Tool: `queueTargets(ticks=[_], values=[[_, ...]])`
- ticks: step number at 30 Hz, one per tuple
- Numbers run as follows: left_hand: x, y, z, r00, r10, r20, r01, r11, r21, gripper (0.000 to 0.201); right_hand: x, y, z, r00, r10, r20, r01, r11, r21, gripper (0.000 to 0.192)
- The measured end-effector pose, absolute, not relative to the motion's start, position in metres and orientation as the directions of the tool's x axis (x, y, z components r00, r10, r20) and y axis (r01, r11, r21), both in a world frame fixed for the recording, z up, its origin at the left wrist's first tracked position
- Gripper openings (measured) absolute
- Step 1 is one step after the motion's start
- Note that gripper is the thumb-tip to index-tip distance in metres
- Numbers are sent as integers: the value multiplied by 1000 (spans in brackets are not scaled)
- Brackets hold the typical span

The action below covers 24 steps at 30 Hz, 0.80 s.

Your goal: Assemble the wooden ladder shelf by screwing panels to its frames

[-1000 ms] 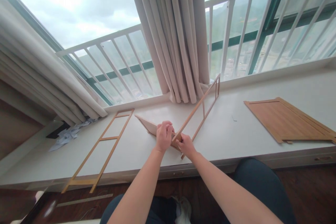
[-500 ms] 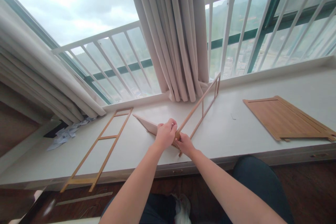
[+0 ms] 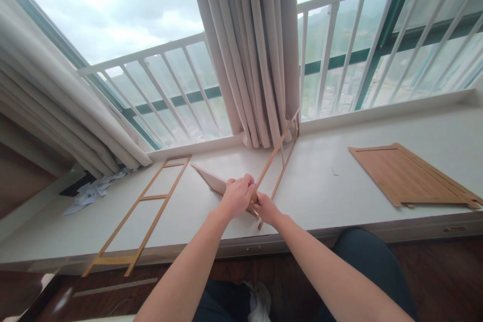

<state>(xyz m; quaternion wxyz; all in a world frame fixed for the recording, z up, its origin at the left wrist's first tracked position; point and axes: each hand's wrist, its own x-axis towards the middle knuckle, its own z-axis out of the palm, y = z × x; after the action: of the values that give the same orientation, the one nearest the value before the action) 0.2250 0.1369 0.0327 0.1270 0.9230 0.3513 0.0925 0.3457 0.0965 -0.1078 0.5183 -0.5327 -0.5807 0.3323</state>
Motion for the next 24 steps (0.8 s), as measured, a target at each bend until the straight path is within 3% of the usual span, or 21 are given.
queueTargets(ticks=[8,16,21,24], values=[[218,142,36,830,556,41,522,-800,295,32,345,97,-108,124,960,249,284,206,-936,18],[221,144,39,837,547,14,520,-803,292,30,351,90,-94,134,966,220,300,172,-938,10],[221,141,43,834,552,-8,529,-796,295,32,367,71,-82,133,970,203,257,164,-952,49],[220,141,42,837,547,3,524,-803,284,32,377,57,-70,240,923,300,235,245,-941,51]])
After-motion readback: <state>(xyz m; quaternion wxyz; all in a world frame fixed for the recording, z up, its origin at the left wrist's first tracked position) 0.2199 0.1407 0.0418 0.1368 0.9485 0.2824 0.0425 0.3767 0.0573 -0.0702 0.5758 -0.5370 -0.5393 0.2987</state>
